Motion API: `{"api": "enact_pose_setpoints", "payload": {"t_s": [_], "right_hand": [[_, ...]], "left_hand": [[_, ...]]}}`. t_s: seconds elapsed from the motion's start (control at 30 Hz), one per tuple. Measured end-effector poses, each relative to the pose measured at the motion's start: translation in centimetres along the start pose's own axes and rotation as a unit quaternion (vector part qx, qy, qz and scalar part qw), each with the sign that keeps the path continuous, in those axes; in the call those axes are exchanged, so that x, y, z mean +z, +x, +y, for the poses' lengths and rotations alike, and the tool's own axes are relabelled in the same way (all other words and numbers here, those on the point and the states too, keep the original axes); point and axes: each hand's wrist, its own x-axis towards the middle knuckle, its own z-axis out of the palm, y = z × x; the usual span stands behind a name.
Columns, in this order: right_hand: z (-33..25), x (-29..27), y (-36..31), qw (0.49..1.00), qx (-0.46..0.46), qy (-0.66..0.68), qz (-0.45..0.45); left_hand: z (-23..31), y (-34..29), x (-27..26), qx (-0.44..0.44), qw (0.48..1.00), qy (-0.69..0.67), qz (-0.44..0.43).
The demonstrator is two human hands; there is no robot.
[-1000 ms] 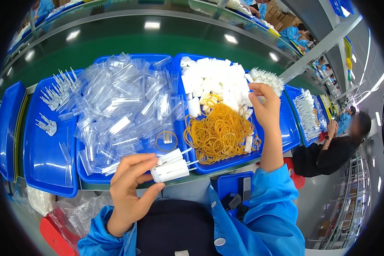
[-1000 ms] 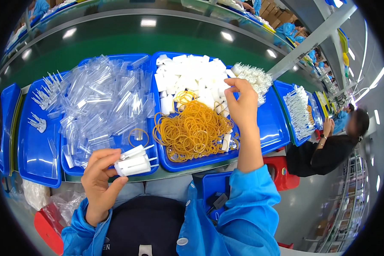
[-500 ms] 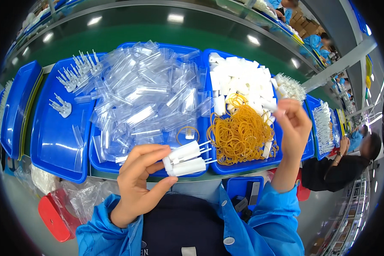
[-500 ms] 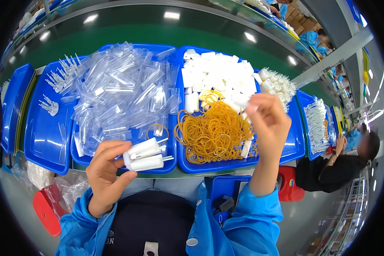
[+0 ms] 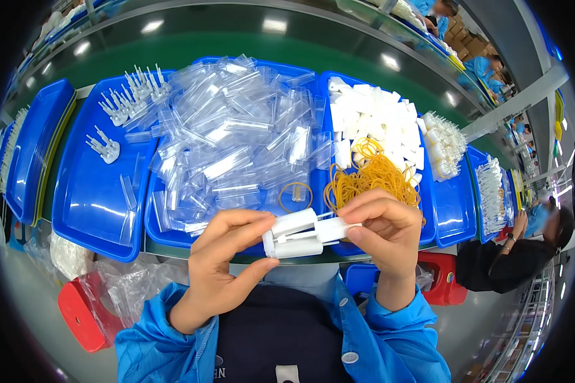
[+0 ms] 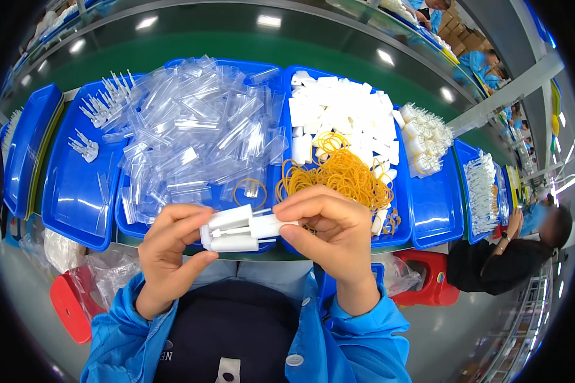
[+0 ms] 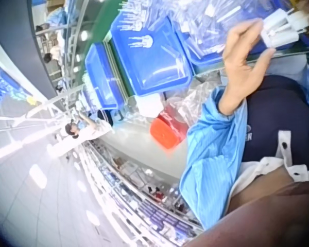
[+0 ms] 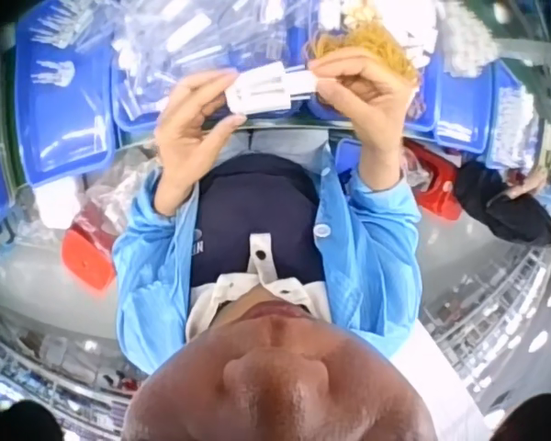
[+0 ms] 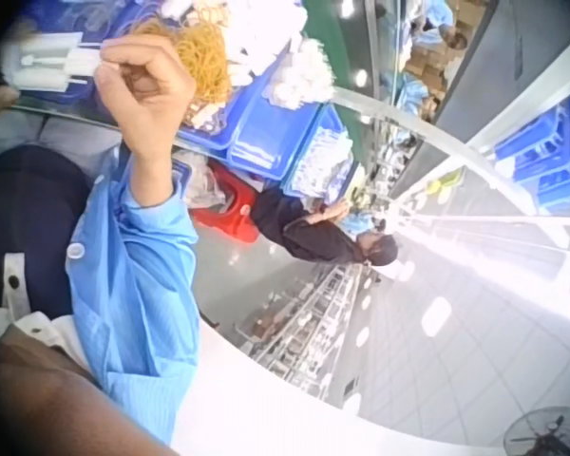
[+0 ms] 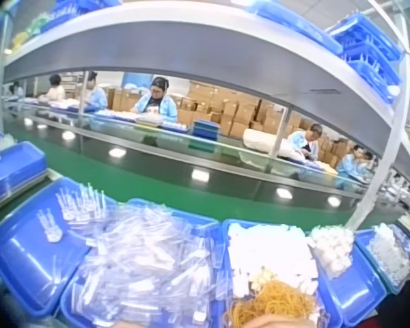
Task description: The person assembles small white plastic components by inserting them into clear plastic sleeves. They repeatedly pick up a white piece, slide it into a sleeve, and place the finished unit into a blue bin. The process is repetitive and performed by hand at a workstation.
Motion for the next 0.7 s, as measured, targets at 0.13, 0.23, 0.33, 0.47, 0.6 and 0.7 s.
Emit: {"api": "enact_pose_setpoints", "payload": {"t_s": [0.13,0.23,0.33,0.47,0.6,0.7], "right_hand": [[0.1,1.0,-0.1,0.999,0.029,0.004,-0.018],[0.1,1.7,-0.4,0.998,0.015,-0.052,-0.023],[0.1,1.9,-0.4,0.991,-0.037,-0.127,-0.027],[0.0,2.5,-0.3,0.982,-0.063,-0.173,-0.031],[0.3,3.4,-0.5,0.984,-0.068,-0.163,-0.013],[0.7,3.8,-0.6,0.98,-0.081,-0.181,0.002]], "left_hand": [[0.0,0.0,-0.1,0.033,0.997,0.057,-0.026],[-0.1,-0.1,0.0,0.035,0.997,0.06,-0.029],[0.0,-0.1,-0.2,0.045,0.996,0.064,-0.037],[0.0,0.1,-0.2,0.068,0.994,0.08,-0.042],[0.0,0.0,-0.3,0.072,0.994,0.079,-0.037],[0.2,0.0,-0.3,0.063,0.994,0.081,-0.029]]}}
